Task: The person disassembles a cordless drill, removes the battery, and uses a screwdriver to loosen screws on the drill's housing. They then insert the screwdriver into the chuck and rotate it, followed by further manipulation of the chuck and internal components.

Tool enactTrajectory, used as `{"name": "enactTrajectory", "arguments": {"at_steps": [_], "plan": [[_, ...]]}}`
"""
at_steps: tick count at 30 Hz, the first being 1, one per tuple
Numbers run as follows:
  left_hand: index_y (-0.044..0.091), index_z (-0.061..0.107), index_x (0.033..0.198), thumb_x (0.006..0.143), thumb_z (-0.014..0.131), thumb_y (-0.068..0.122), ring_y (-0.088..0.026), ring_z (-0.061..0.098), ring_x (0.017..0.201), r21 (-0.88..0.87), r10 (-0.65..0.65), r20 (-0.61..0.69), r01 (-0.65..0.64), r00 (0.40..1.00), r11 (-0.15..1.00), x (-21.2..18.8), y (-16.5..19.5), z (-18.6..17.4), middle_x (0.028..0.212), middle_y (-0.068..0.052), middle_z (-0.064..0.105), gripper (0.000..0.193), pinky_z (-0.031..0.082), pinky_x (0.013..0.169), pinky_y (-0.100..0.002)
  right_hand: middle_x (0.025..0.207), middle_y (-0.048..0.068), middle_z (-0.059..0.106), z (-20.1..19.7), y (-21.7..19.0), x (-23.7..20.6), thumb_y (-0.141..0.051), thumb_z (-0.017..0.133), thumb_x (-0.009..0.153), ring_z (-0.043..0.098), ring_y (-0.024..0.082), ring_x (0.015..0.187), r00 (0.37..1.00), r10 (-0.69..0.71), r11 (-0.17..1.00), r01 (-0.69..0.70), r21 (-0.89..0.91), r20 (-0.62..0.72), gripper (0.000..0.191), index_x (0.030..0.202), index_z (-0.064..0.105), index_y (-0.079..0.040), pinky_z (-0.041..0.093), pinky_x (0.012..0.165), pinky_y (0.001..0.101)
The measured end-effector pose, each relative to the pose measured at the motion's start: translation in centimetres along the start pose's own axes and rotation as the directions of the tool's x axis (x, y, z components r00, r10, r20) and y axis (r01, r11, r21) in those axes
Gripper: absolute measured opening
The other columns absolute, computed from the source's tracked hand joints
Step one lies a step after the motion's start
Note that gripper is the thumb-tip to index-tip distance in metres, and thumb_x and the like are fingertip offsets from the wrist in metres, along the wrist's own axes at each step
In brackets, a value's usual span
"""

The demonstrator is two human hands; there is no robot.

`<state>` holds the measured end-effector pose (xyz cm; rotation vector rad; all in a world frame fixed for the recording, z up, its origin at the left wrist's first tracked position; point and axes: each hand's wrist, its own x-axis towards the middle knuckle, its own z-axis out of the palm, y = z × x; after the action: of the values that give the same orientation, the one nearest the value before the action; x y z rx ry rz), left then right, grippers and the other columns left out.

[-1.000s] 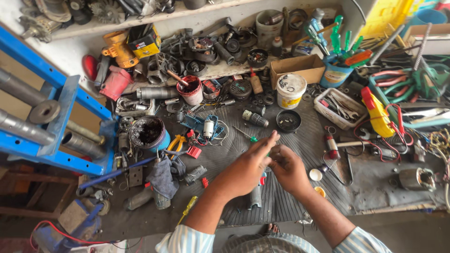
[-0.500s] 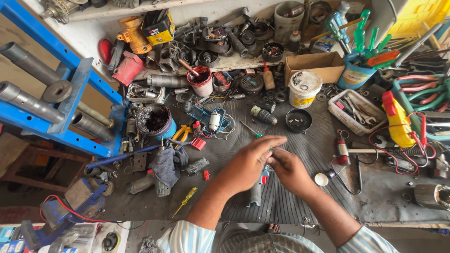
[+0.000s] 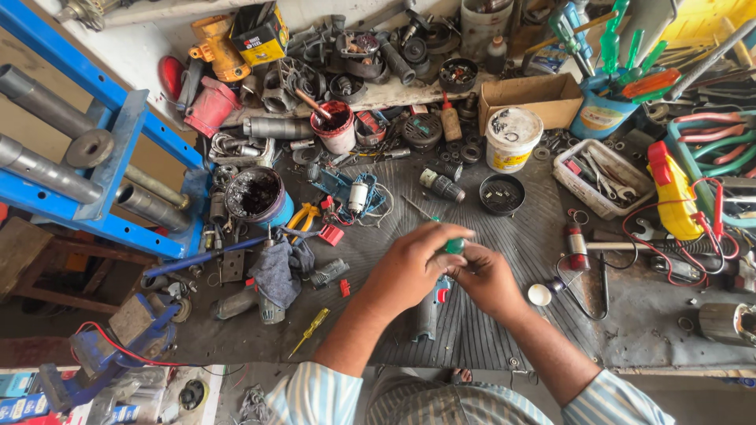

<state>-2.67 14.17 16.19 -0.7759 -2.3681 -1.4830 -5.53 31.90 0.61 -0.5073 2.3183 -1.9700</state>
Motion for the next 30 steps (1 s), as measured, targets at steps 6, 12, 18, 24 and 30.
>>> {"name": "enactTrajectory", "arguments": {"at_steps": [6,12,18,24,30], "plan": [[0.002,0.057,0.104,0.076,0.091,0.038,-0.027,0.066,0.080,0.105,-0.270,0.010,0.268,0.963,0.958,-0.5,-3.6,2.2,0.090,-0.013,0.063,0.057,0.055,0.075,-0.038,0.091,0.003,0.065,1.1,1.5,-0.3,0.005,0.078,0.077,0.066,0.011,0.084,0.991,-0.098,0.980,0.080,-0.185,-0.091,0.022,0.094,0.065,-0.001,0.054,0.075,0.0286],[0.007,0.060,0.134,0.092,0.071,0.017,-0.026,0.067,0.113,-0.200,-0.131,0.205,0.172,0.970,0.965,-3.0,-7.4,2.1,0.123,-0.007,0.069,0.044,0.053,0.098,-0.037,0.098,0.003,0.071,1.1,3.5,-0.4,0.004,0.074,0.085,0.069,0.012,0.093,0.999,-0.047,0.992,0.049,0.118,-0.021,0.008,0.091,0.072,0.001,0.056,0.083,0.0310],[0.004,0.073,0.116,0.092,0.072,0.007,-0.029,0.068,0.107,0.005,-0.038,0.070,0.038,0.997,0.999,-3.8,-8.7,2.7,0.115,-0.009,0.069,0.024,0.055,0.094,-0.038,0.098,0.005,0.077,0.5,3.4,-0.6,-0.006,0.071,0.094,0.069,0.011,0.094,0.995,0.046,0.998,-0.050,0.046,0.085,0.012,0.104,0.076,-0.002,0.055,0.086,0.0297],[-0.002,0.065,0.086,0.076,0.092,0.021,-0.028,0.066,0.077,0.045,-0.365,-0.012,0.365,0.931,0.930,-3.3,-7.5,3.4,0.086,-0.012,0.067,0.037,0.055,0.072,-0.038,0.095,0.007,0.072,1.0,3.4,-0.6,-0.003,0.080,0.082,0.069,0.015,0.091,0.999,-0.031,0.997,0.029,-0.073,-0.026,0.016,0.095,0.070,-0.001,0.055,0.082,0.0305],[0.005,0.068,0.117,0.094,0.074,0.017,-0.015,0.074,0.098,-0.225,-0.199,0.099,0.217,0.975,0.950,-3.5,-7.0,2.5,0.103,-0.006,0.075,0.027,0.057,0.084,-0.031,0.109,0.006,0.074,0.7,3.0,-0.4,-0.006,0.071,0.090,0.070,0.023,0.103,0.979,-0.204,0.972,0.204,-0.116,0.012,0.018,0.108,0.072,-0.003,0.050,0.092,0.0369]]}}
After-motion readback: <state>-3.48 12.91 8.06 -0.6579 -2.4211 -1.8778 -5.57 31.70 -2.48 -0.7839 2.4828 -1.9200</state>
